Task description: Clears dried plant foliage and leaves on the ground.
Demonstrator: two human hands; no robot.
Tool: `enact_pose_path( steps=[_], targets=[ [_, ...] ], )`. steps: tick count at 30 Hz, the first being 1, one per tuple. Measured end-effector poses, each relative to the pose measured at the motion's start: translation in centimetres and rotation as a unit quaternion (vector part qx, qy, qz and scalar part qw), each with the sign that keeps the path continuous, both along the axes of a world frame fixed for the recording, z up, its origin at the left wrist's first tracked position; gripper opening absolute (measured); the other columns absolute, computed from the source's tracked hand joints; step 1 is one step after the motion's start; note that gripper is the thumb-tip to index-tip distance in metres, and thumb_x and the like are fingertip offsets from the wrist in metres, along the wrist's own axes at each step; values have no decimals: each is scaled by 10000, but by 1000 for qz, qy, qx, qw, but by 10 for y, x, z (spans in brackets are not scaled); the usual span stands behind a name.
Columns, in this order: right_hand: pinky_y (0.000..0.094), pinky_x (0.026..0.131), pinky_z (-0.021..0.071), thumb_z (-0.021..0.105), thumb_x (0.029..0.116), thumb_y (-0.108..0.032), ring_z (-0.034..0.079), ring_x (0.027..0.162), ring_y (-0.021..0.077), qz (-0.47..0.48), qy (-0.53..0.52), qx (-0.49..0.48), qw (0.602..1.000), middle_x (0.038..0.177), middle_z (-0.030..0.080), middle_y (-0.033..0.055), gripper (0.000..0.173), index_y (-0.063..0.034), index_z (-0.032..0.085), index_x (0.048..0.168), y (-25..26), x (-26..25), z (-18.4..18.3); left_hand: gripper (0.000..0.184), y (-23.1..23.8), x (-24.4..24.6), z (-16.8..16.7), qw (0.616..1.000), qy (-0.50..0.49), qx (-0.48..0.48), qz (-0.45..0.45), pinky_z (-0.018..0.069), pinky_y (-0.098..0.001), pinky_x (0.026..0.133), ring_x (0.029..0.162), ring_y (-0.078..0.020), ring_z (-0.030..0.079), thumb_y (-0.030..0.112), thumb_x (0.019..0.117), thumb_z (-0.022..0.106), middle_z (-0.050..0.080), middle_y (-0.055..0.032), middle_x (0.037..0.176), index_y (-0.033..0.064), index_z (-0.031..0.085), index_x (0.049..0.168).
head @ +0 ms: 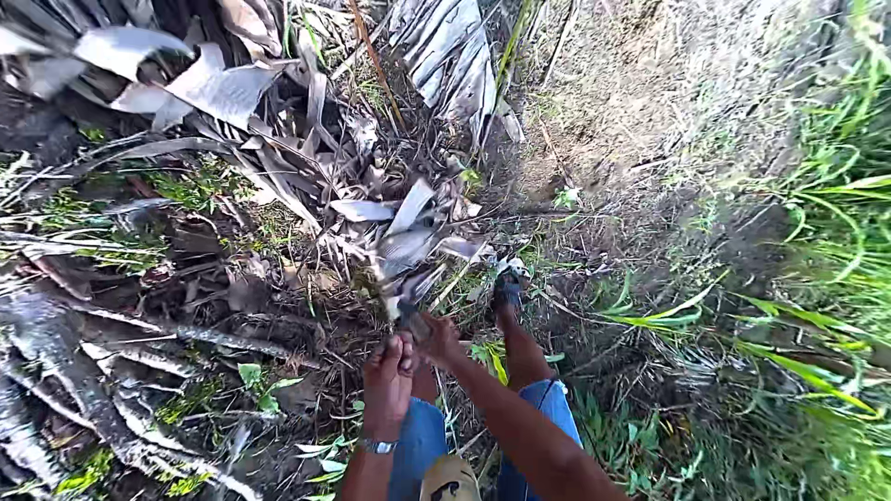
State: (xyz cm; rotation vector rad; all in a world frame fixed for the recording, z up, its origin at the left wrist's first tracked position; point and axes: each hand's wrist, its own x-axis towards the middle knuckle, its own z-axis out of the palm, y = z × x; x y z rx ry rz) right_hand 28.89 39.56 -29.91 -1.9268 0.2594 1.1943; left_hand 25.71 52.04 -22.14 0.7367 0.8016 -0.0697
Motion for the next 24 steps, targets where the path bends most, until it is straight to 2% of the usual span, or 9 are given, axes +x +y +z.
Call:
enact_pose_path(
  steps=[2, 4, 7, 10, 13, 17, 20, 22, 24],
  targets=[
    [624, 978, 544, 798, 792, -85, 686, 1129, 380, 74, 11, 28, 997, 1255, 693, 223, 789, -101, 504, 1524, -3, -5, 15, 158, 10, 8, 7, 999, -31, 2, -14, 503, -180, 554, 602, -27, 576, 243, 1004, 644, 681, 35, 784, 159, 757, 932],
    [656, 915, 546, 753, 798, -118, 696, 1083, 397, 136, 18, -4, 991, 1181, 716, 209, 768, -153, 500, 1523, 3, 0, 38, 242, 14, 16, 4, 999, -30, -7, -23, 504, -187, 540, 589, -40, 571, 175, 1063, 506, 665, 13, 776, 113, 713, 954],
    [662, 929, 539, 737, 886, -213, 697, 1084, 408, 90, 37, -54, 994, 1184, 717, 212, 706, -179, 478, 1542, -11, 17, 74, 373, 9, 37, 5, 999, 24, -25, -28, 482, -181, 500, 542, -43, 536, 199, 1122, 322, 606, 19, 712, 87, 627, 937],
    [663, 934, 533, 755, 902, -281, 706, 1073, 414, 114, -17, -98, 989, 1184, 732, 201, 700, -225, 496, 1549, -64, 31, 128, 426, 8, 55, 9, 996, 79, -18, -30, 466, -191, 479, 515, -60, 515, 270, 1140, 289, 575, 15, 682, 86, 592, 903],
    [576, 890, 598, 815, 830, -243, 742, 1012, 291, 66, -159, -62, 983, 1153, 759, 114, 562, -183, 679, 1372, -146, 38, 186, 454, 7, 68, 3, 995, 97, -26, -21, 475, -198, 484, 516, -71, 532, 287, 1141, 273, 597, 0, 687, 77, 599, 904],
    [396, 864, 642, 801, 809, -297, 740, 986, 107, 61, -274, -53, 958, 1136, 772, 1, 531, -185, 716, 1320, -215, 80, 250, 426, 1, 89, -11, 994, 102, -25, -17, 517, -226, 554, 591, -87, 573, 230, 1129, 248, 635, -11, 773, 76, 617, 982],
    [370, 772, 641, 747, 856, -337, 742, 877, 105, 106, -338, -77, 932, 1058, 780, 33, 492, -152, 716, 1311, -215, 142, 258, 314, -9, 107, -21, 997, 64, -24, -45, 535, -227, 617, 670, -82, 595, 154, 1104, 310, 635, -3, 847, 77, 612, 1070],
    [473, 713, 630, 717, 876, -314, 748, 820, 194, 152, -320, -120, 928, 1015, 778, 68, 489, -167, 694, 1342, -197, 194, 238, 263, -18, 123, -26, 996, 46, -30, -64, 531, -220, 620, 668, -69, 588, 136, 1082, 372, 628, 7, 839, 70, 626, 1077],
    [627, 773, 579, 705, 919, -263, 740, 874, 363, 188, -220, -181, 940, 1017, 762, 169, 497, -161, 651, 1402, -164, 251, 193, 244, -26, 140, -27, 996, 46, -41, -66, 519, -211, 588, 629, -61, 570, 114, 1076, 413, 625, 6, 810, 40, 645, 1084]
  ],
)
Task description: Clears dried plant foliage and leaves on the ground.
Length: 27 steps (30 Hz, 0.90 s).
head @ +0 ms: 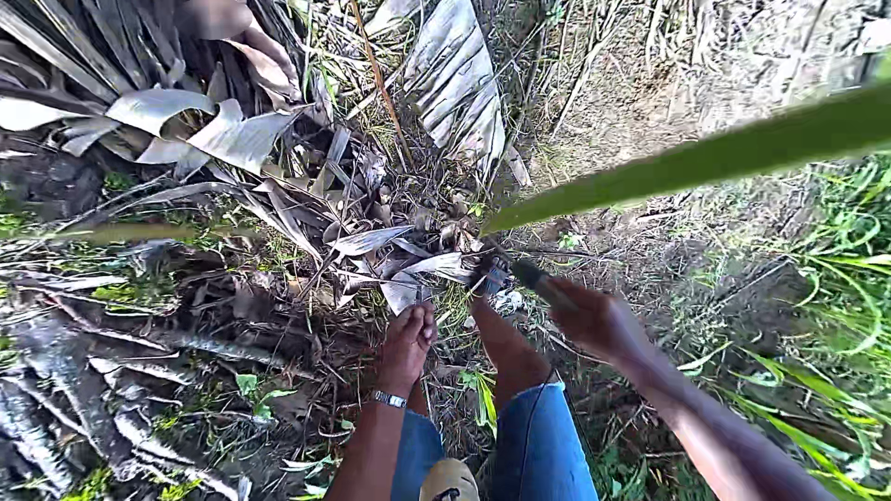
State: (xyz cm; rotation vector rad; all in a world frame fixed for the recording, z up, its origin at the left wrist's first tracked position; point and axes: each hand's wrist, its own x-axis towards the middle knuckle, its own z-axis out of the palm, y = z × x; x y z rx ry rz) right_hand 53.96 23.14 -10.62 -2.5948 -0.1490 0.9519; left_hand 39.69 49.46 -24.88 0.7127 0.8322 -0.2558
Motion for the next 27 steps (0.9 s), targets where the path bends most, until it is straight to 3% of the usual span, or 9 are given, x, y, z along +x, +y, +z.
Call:
enact_pose_path(
  steps=[3, 6, 9, 11, 14, 19, 21, 23, 27],
  targets=[
    [711, 874, 514, 700, 944, -263, 690, 1028, 473, -24, 113, -97, 989, 1091, 726, 250, 461, -154, 643, 1388, 50, 72, -102, 223, -11, 21, -5, 1000, 16, -11, -6, 477, -191, 520, 568, -46, 534, 120, 1067, 456, 614, 4, 760, 24, 656, 1088],
    [730, 883, 501, 717, 928, -278, 676, 1073, 470, -14, 137, -93, 986, 1149, 717, 242, 472, -151, 663, 1379, 73, 118, -123, 214, -19, 38, -16, 1000, 21, -1, -20, 449, -187, 490, 533, -36, 507, 139, 1055, 479, 594, 21, 711, 16, 651, 1091],
    [685, 801, 553, 783, 875, -235, 709, 919, 414, -30, 165, -63, 984, 1070, 730, 222, 435, -144, 717, 1295, 49, 178, -128, 187, -36, 61, -26, 999, 42, -32, 12, 467, -196, 504, 553, -53, 532, 101, 1052, 498, 616, -11, 729, 24, 662, 1006],
    [574, 720, 581, 783, 902, -213, 686, 762, 336, -39, 212, -40, 976, 971, 721, 208, 415, -110, 707, 1296, 30, 227, -137, 185, -47, 73, -25, 998, 47, -48, 21, 496, -203, 547, 600, -64, 560, 85, 1048, 497, 640, -21, 784, 48, 660, 968],
    [436, 561, 537, 806, 876, -171, 586, 573, 219, -11, 213, -1, 977, 773, 679, 143, 332, -29, 730, 1167, 5, 314, -172, 156, -56, 98, -25, 998, 25, -50, 27, 514, -210, 584, 638, -65, 583, 116, 1036, 536, 657, -17, 827, 64, 676, 990],
    [528, 617, 546, 868, 843, -238, 609, 618, 292, 157, 192, -60, 967, 797, 679, 182, 374, -18, 729, 1112, 25, 405, -213, 175, -58, 119, -39, 998, -24, -49, 18, 535, -235, 638, 703, -72, 605, 174, 997, 626, 675, -11, 904, 65, 704, 1109],
    [653, 732, 542, 882, 825, -261, 673, 775, 395, 278, 144, -74, 947, 913, 710, 226, 377, -52, 753, 1110, 51, 400, -196, 189, -57, 129, -47, 1000, -14, -15, -12, 539, -239, 661, 716, -69, 602, 141, 1001, 578, 669, 1, 902, 55, 694, 1123],
    [765, 905, 475, 877, 816, -296, 668, 1057, 479, 383, 96, -88, 914, 1106, 723, 241, 409, -139, 773, 1179, 62, 369, -169, 192, -56, 140, -57, 1000, 7, -2, -22, 532, -234, 652, 696, -71, 594, 85, 1019, 529, 664, -14, 870, 28, 692, 1103],
    [704, 751, 520, 810, 793, -152, 686, 907, 468, 420, 68, -103, 899, 936, 718, 207, 368, -149, 733, 1152, 37, 244, -130, 195, -53, 174, -69, 996, 54, 33, -60, 501, -210, 588, 615, -60, 556, 47, 1063, 463, 628, -3, 776, 11, 654, 1071]
  ],
)
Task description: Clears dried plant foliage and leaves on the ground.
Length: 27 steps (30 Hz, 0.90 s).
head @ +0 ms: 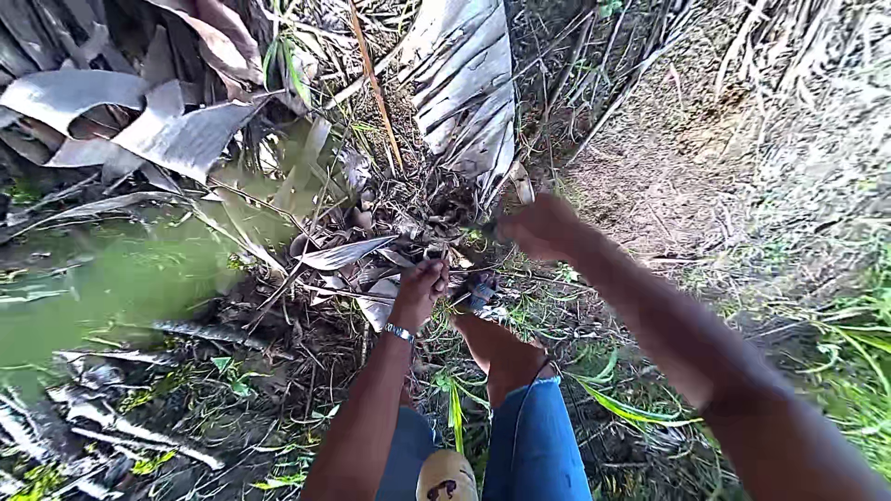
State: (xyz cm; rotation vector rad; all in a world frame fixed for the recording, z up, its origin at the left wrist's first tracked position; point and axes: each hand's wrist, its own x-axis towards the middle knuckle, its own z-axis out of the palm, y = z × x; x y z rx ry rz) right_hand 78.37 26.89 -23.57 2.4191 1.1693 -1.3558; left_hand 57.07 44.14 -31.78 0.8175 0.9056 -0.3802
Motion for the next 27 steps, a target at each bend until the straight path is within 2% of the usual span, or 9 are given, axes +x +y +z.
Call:
enact_pose_path(
  steps=[3, 5, 7, 9, 12, 15, 21, 25, 27],
  targets=[
    [703, 783, 527, 739, 837, -50, 654, 1008, 538, -135, 93, -90, 982, 1184, 637, 325, 681, -75, 494, 1472, -10, -102, 8, 187, 0, 20, -17, 996, 20, 52, -69, 467, -203, 543, 559, -47, 504, 115, 1085, 482, 579, 19, 726, 20, 638, 1046],
    [674, 834, 546, 650, 932, -75, 646, 1086, 523, -219, 107, -101, 965, 1324, 582, 320, 621, -49, 438, 1516, -4, -162, 6, 207, -1, 26, -31, 989, 11, 93, -118, 418, -201, 511, 534, -42, 455, 175, 1092, 490, 552, 27, 716, 38, 635, 1036],
    [610, 767, 589, 534, 1037, -168, 690, 991, 475, -267, 52, -78, 959, 1258, 615, 293, 464, -53, 470, 1482, 0, -215, -13, 247, -5, 29, -44, 981, 0, 124, -151, 366, -195, 467, 491, -35, 404, 235, 1092, 497, 526, 38, 670, 60, 635, 985],
    [571, 715, 602, 510, 1056, -221, 705, 918, 459, -267, 9, -57, 962, 1206, 627, 301, 485, -49, 455, 1506, 4, -243, -26, 272, -11, 31, -61, 975, -13, 141, -169, 360, -205, 469, 485, -41, 398, 247, 1087, 500, 520, 34, 654, 47, 640, 968],
    [547, 732, 595, 583, 970, -80, 703, 921, 463, -276, 10, -49, 960, 1203, 621, 327, 622, -40, 406, 1565, 15, -258, -28, 298, -23, 38, -79, 970, 15, 158, -184, 409, -226, 517, 538, -60, 444, 210, 1090, 499, 548, -9, 711, -43, 652, 1054],
    [532, 764, 594, 627, 905, -11, 689, 971, 466, -286, 34, -63, 956, 1259, 584, 345, 749, -48, 345, 1598, 28, -263, -28, 283, -31, 43, -89, 973, 42, 160, -163, 391, -200, 493, 524, -44, 434, 220, 1086, 515, 540, 3, 714, -30, 646, 1061],
    [502, 729, 599, 584, 942, -11, 709, 916, 435, -286, 4, -48, 957, 1166, 630, 323, 651, -29, 410, 1569, 34, -264, -28, 271, -41, 62, -108, 960, 36, 223, -163, 426, -245, 579, 606, -75, 460, 202, 1055, 588, 579, -40, 797, -44, 687, 1108],
    [475, 707, 601, 579, 937, -13, 717, 875, 410, -279, -12, -43, 959, 1123, 646, 306, 632, -31, 439, 1554, 30, -262, -28, 278, -44, 69, -117, 953, 38, 258, -152, 402, -252, 566, 592, -73, 431, 226, 1040, 624, 576, -47, 807, -36, 697, 1093],
    [473, 707, 600, 572, 948, -14, 715, 868, 408, -280, -7, -45, 959, 1120, 643, 304, 622, -32, 435, 1555, 29, -258, -27, 286, -44, 72, -117, 954, 37, 263, -137, 452, -272, 664, 690, -92, 497, 213, 1039, 626, 634, -91, 907, -47, 695, 1138]
  ],
)
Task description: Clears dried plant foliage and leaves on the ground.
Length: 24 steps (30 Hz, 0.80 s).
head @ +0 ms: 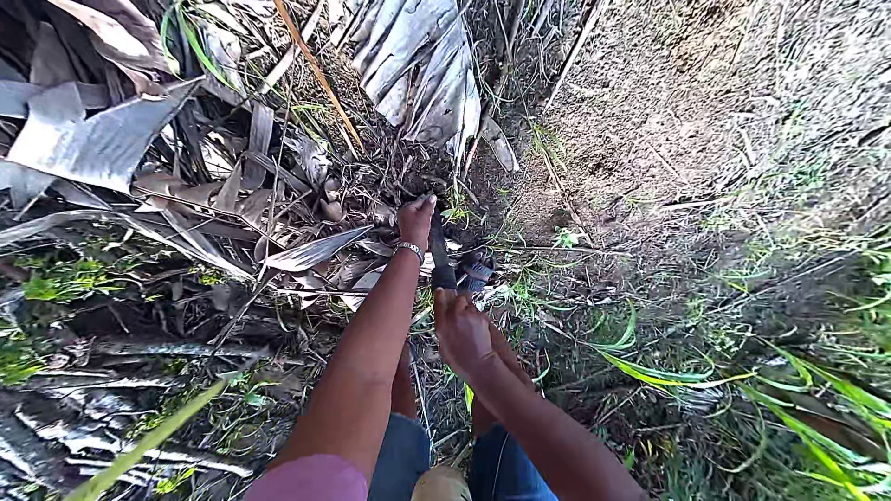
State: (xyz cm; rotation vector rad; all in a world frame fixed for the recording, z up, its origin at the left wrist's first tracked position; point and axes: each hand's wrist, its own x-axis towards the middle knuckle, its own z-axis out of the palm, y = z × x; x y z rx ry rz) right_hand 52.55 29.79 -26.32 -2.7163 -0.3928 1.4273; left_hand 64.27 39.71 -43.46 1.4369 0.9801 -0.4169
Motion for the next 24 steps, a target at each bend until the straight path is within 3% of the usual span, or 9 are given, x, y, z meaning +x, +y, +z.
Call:
enact_pose_path(
  steps=[2, 5, 7, 9, 11, 14, 17, 21, 24],
  targets=[
    [468, 708, 599, 572, 941, -12, 716, 873, 405, 5, 5, -1, 1000, 1126, 641, 301, 637, -34, 426, 1560, -1, 2, 1, 281, 1, 1, 2, 1000, -4, -3, 9, 482, -291, 735, 760, -111, 541, 184, 1042, 616, 655, -119, 962, -64, 687, 1152],
    [476, 709, 598, 595, 923, -5, 711, 892, 412, 7, 12, -2, 1000, 1148, 629, 306, 672, -36, 410, 1568, -4, 5, 3, 229, 4, -1, 4, 997, -24, -43, 51, 433, -231, 586, 615, -63, 472, 160, 1042, 598, 580, -27, 805, -33, 692, 1124],
    [511, 690, 596, 640, 905, -36, 712, 874, 426, -17, -13, 9, 1000, 1143, 649, 297, 659, -71, 470, 1541, -13, 11, 7, 179, 9, -6, 9, 990, -44, -98, 96, 409, -185, 506, 533, -35, 453, 146, 1043, 587, 551, 31, 712, 10, 697, 1080],
    [532, 655, 590, 640, 948, -168, 716, 820, 409, -43, -53, 28, 997, 1088, 685, 254, 533, -119, 563, 1473, -28, 22, 16, 183, 18, -15, 26, 983, -58, -139, 107, 418, -176, 513, 544, -28, 466, 168, 1060, 555, 559, 49, 720, 46, 683, 1106],
    [552, 624, 584, 693, 911, -276, 722, 772, 391, -68, -65, 46, 995, 1047, 714, 217, 535, -173, 607, 1428, -45, 34, 40, 213, 31, -31, 52, 983, -53, -150, 86, 418, -168, 554, 580, -8, 453, 262, 1072, 541, 545, 83, 766, 117, 661, 1171],
    [612, 639, 561, 738, 819, -223, 712, 769, 402, -131, -50, 80, 987, 1005, 720, 213, 655, -220, 603, 1460, -73, 45, 87, 205, 48, -59, 69, 977, -36, -159, 134, 438, -183, 570, 603, -23, 469, 225, 1065, 538, 564, 62, 819, 103, 637, 1198],
    [629, 721, 567, 709, 833, -163, 721, 847, 401, -229, -33, 115, 966, 1027, 732, 209, 651, -192, 595, 1473, -96, 56, 112, 192, 57, -75, 86, 968, -12, -157, 195, 431, -181, 512, 530, -33, 466, 155, 1077, 497, 550, 46, 710, 60, 659, 1121],
    [658, 888, 543, 681, 863, -130, 712, 1037, 403, -277, 49, 93, 955, 1140, 740, 188, 650, -194, 555, 1497, -98, 108, 55, 198, 50, -90, 107, 971, 15, -150, 188, 432, -177, 505, 531, -33, 470, 135, 1086, 475, 548, 41, 702, 28, 641, 1111],
    [672, 922, 520, 684, 869, -153, 668, 1133, 450, -146, 112, 42, 982, 1245, 692, 223, 708, -216, 480, 1544, -84, 151, 47, 212, 37, -86, 133, 968, 6, -149, 202, 444, -182, 504, 524, -33, 477, 137, 1086, 462, 548, 45, 687, 26, 640, 1114]
  ],
)
